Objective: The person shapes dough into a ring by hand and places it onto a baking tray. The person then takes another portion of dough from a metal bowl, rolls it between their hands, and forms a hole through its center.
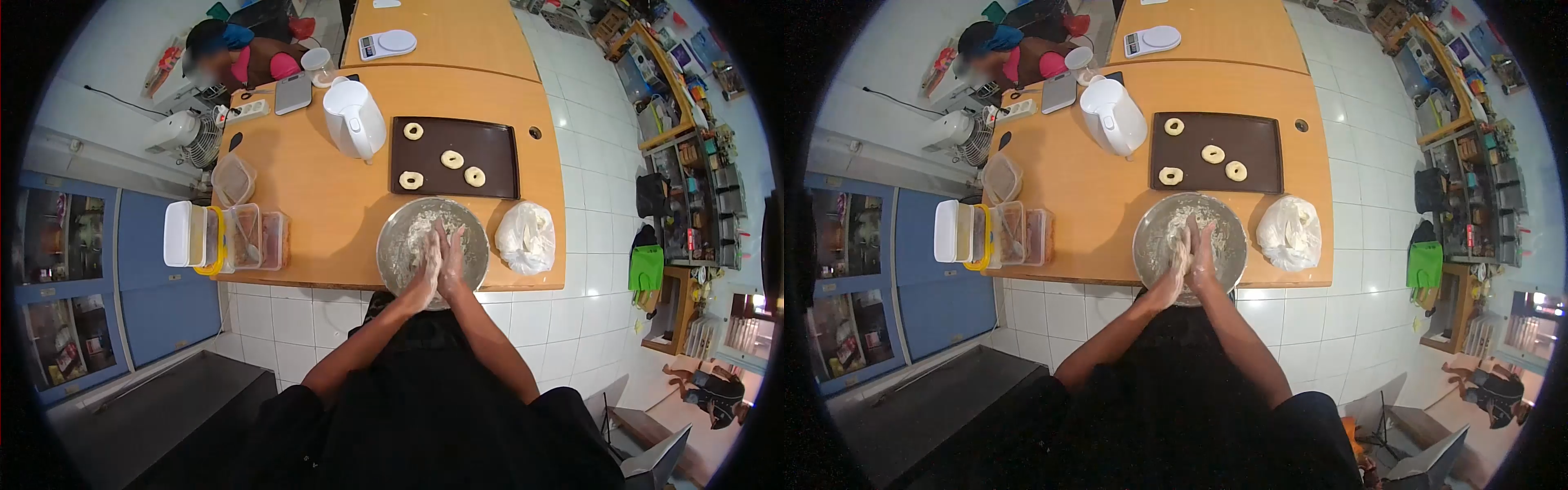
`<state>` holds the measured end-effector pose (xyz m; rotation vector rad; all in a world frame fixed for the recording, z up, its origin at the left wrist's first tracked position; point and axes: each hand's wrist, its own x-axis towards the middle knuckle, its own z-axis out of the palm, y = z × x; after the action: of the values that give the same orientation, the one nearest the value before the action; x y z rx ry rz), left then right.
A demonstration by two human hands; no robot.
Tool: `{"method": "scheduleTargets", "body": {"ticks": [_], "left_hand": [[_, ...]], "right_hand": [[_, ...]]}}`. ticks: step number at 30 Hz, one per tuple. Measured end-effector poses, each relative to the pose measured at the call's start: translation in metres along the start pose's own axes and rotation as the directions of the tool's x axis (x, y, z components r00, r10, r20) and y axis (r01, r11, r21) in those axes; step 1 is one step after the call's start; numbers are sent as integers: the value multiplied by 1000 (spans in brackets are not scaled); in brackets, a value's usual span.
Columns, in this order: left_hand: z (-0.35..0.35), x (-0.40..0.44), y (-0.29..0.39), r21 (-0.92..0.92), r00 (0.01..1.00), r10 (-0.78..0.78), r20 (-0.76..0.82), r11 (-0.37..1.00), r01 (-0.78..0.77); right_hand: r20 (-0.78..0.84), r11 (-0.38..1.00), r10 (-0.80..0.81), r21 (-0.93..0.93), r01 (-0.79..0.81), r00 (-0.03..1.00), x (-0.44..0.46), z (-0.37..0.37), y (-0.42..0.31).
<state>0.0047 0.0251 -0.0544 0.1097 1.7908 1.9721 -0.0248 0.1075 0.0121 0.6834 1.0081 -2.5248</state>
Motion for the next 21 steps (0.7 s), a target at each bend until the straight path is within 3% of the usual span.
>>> {"method": "scheduleTargets", "body": {"ticks": [1,4,5,8,9,10,12,14,17,20,21], "left_hand": [[8,-9,24,-112,1000,13,25,994,-10],[-10,2,21,-24,1000,26,-13,999,-26],[-21,9,19,8,999,35,-32,999,-35],[-26,14,22,83,994,101,-44,992,-97],[-19,9,31,105,989,149,-22,984,-146],[-11,4,39,124,981,196,0,973,-195],[8,-10,55,33,990,130,57,991,-132],[9,-8,72,91,966,257,-11,963,-255],[-13,19,85,300,905,373,-207,904,-304],[-12,14,48,204,992,67,-102,978,-45],[-3,5,40,3,998,60,-34,998,-60]], "right_hand": [[-25,1000,-11,-13,11,1000,5,-8,3],[224,983,29,-184,13,974,6,-22,29],[203,928,-74,-344,141,976,9,-20,44],[138,997,62,-49,-56,989,0,-8,31],[131,994,-8,106,-6,991,4,-15,25],[79,993,75,87,-81,994,1,-7,9],[-41,969,238,75,-235,970,-8,4,-16],[15,984,154,-89,-152,988,-6,-10,4],[105,1000,2,-32,1,994,-14,12,22],[92,999,-49,-9,50,995,15,-19,30],[26,972,-161,-168,163,987,10,-9,16]]}}
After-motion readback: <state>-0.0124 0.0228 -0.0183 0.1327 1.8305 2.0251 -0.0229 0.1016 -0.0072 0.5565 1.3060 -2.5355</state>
